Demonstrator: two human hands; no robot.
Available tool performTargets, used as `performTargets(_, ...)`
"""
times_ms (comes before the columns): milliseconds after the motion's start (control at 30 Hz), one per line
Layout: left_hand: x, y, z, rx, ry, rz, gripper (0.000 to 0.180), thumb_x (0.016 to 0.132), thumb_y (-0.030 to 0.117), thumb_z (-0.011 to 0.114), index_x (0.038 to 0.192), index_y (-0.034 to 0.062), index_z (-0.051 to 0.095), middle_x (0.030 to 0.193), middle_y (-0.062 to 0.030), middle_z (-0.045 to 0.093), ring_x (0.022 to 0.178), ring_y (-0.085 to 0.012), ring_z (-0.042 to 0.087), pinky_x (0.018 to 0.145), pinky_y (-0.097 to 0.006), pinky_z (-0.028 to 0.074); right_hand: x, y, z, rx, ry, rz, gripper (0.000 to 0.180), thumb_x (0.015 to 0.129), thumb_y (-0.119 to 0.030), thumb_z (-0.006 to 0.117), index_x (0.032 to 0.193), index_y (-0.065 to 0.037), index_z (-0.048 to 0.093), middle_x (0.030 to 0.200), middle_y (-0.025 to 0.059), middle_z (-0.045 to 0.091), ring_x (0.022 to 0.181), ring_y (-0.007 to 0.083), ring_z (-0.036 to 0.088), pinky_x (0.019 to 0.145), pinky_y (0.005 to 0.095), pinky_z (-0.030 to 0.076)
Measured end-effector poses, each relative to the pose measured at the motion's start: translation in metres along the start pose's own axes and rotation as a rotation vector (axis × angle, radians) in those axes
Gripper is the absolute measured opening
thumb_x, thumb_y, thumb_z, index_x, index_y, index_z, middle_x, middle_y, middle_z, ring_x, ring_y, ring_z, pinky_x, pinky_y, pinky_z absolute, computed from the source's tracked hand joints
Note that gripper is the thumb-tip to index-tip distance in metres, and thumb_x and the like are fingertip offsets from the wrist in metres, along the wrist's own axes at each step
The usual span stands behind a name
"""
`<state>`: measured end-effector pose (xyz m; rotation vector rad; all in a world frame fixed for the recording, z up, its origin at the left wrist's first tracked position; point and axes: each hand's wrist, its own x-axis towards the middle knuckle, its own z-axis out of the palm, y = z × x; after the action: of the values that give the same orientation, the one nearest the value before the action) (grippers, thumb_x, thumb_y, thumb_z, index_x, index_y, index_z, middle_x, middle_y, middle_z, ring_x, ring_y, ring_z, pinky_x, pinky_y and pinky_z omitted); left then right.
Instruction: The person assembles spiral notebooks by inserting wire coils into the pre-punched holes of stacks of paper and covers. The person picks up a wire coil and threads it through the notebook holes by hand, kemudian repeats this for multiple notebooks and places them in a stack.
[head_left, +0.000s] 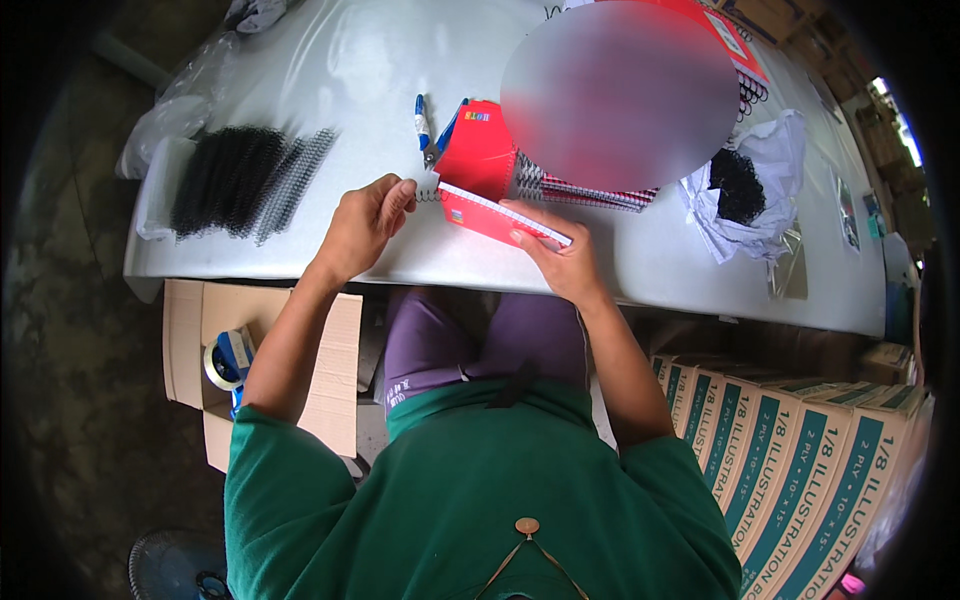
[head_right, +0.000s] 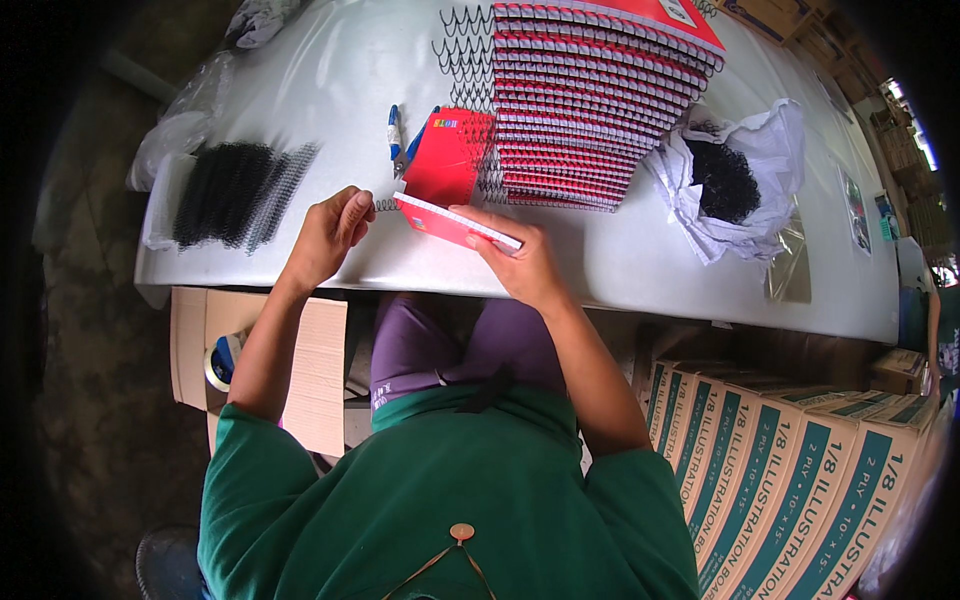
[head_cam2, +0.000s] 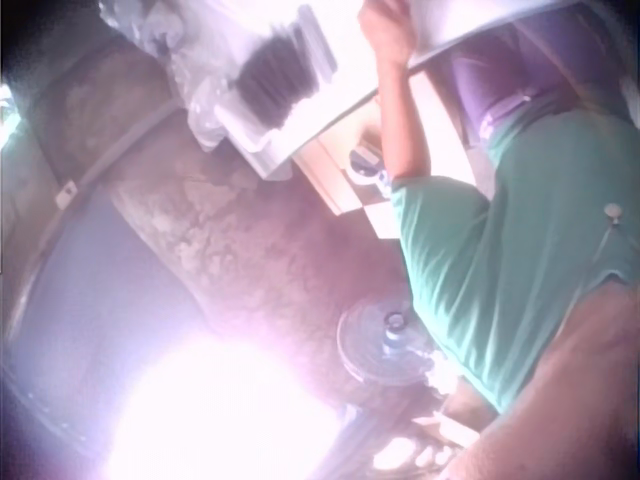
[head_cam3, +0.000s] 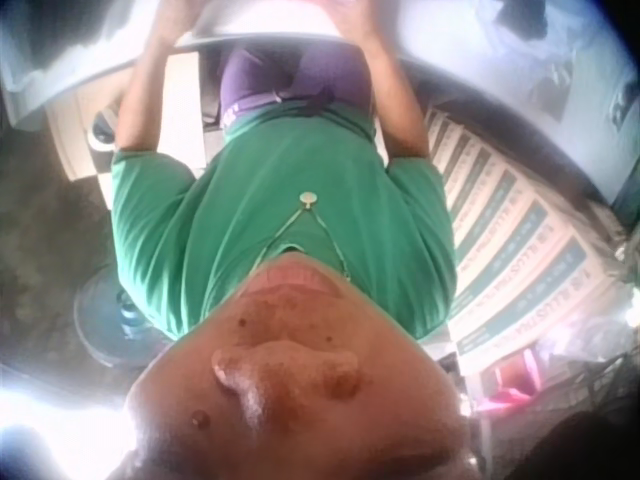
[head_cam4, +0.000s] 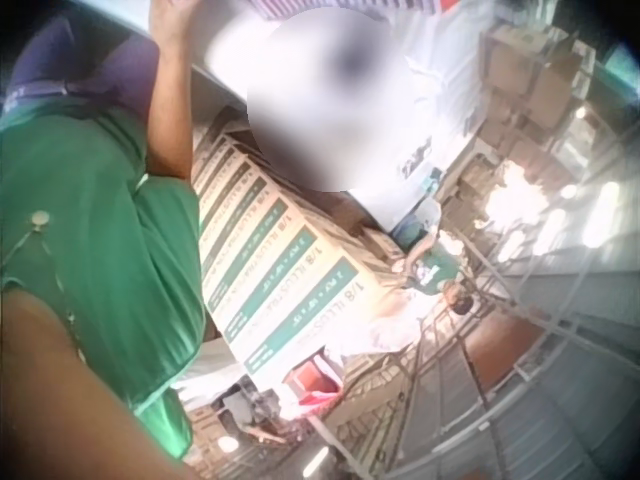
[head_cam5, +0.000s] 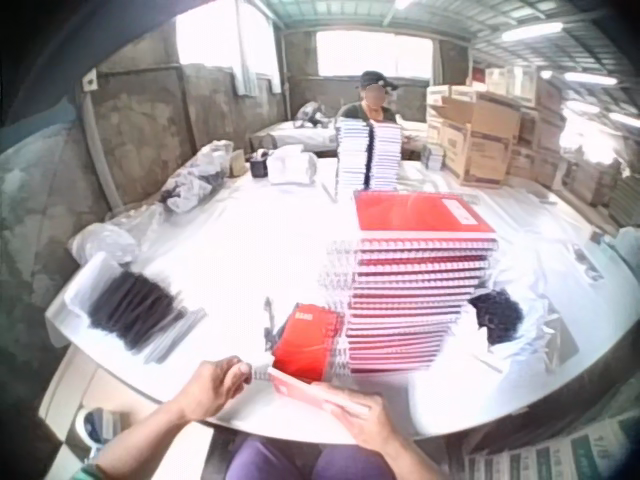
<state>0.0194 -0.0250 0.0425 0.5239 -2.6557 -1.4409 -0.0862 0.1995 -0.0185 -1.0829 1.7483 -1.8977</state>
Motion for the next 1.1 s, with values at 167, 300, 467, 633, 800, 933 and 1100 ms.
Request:
performTargets(167,0.007,0.006,-0.002,-0.267,-0.116,-0.228,0.048,0.094,0.045,0.043,0.07,0.0046,0.051,0.049,0.0017,0.04,0.042,-0.0061,0.036,0.038,-0.022,0.029,0.0,0.003,0.0,0.023,0.035,-0.017,0.033,0.084,0.004,0.056,0.116,-0.002,0.059,0.112,0.0087,0.063,0.099,0.0114,0.058,0.087,0.025,0.045)
performTargets(300,0.013,0.005,-0.01,-0.464,-0.214,-0.345,0.043,0.093,0.043,0.046,0.071,0.0061,0.052,0.048,0.0018,0.041,0.04,-0.0062,0.037,0.037,-0.022,0.029,0.0,0.0,-0.001,0.011,0.013,-0.012,0.032,0.084,0.003,0.056,0.115,-0.002,0.059,0.112,0.0086,0.063,0.099,0.0111,0.058,0.087,0.0249,0.046)
performTargets(467,0.024,0.001,-0.021,-0.464,-0.271,-0.125,0.024,0.089,0.028,0.059,0.078,0.0067,0.054,0.069,-0.0009,0.052,0.057,-0.0073,0.046,0.051,-0.021,0.036,0.0,0.002,-0.001,0.011,-0.028,-0.03,0.031,0.085,0.003,0.056,0.115,-0.003,0.06,0.112,0.0087,0.063,0.098,0.0105,0.058,0.087,0.0249,0.046)
performTargets(633,0.02,0.017,-0.015,0.327,-0.012,0.586,0.022,0.078,0.02,0.069,0.096,0.0098,0.06,0.103,-0.0021,0.055,0.098,-0.0181,0.05,0.082,-0.032,0.035,0.002,0.001,0.002,0.028,0.034,-0.026,0.031,0.085,0.0,0.056,0.115,-0.003,0.059,0.108,0.0092,0.065,0.095,0.01,0.058,0.084,0.0251,0.047)
performTargets(800,0.015,0.03,-0.014,0.816,-0.091,0.62,0.029,0.072,0.026,0.07,0.098,0.0141,0.062,0.113,-0.0002,0.056,0.107,-0.0203,0.047,0.089,-0.036,0.032,-0.005,-0.007,0.001,-0.161,-0.043,-0.002,0.036,0.082,0.002,0.058,0.117,-0.006,0.059,0.1,0.014,0.066,0.086,0.0168,0.064,0.076,0.0261,0.048)
performTargets(933,0.0,0.03,0.016,0.927,0.389,0.697,0.074,0.07,0.056,0.06,0.125,0.0095,0.046,0.133,-0.014,0.043,0.13,-0.0328,0.029,0.102,-0.052,0.019,-0.01,-0.006,0.014,-0.268,0.036,-0.219,0.037,0.08,0.003,0.058,0.116,-0.006,0.059,0.098,0.017,0.065,0.083,0.0265,0.065,0.071,0.0298,0.05)
performTargets(1100,-0.058,-0.055,0.063,1.058,0.222,1.058,0.091,0.075,0.073,0.039,0.136,0.006,0.035,0.137,-0.0265,0.034,0.135,-0.0436,0.01,0.101,-0.064,-0.007,-0.027,-0.007,0.035,-0.139,0.087,-0.137,0.039,0.079,0.006,0.056,0.115,-0.006,0.058,0.107,0.0146,0.063,0.095,0.0289,0.063,0.078,0.0327,0.051)
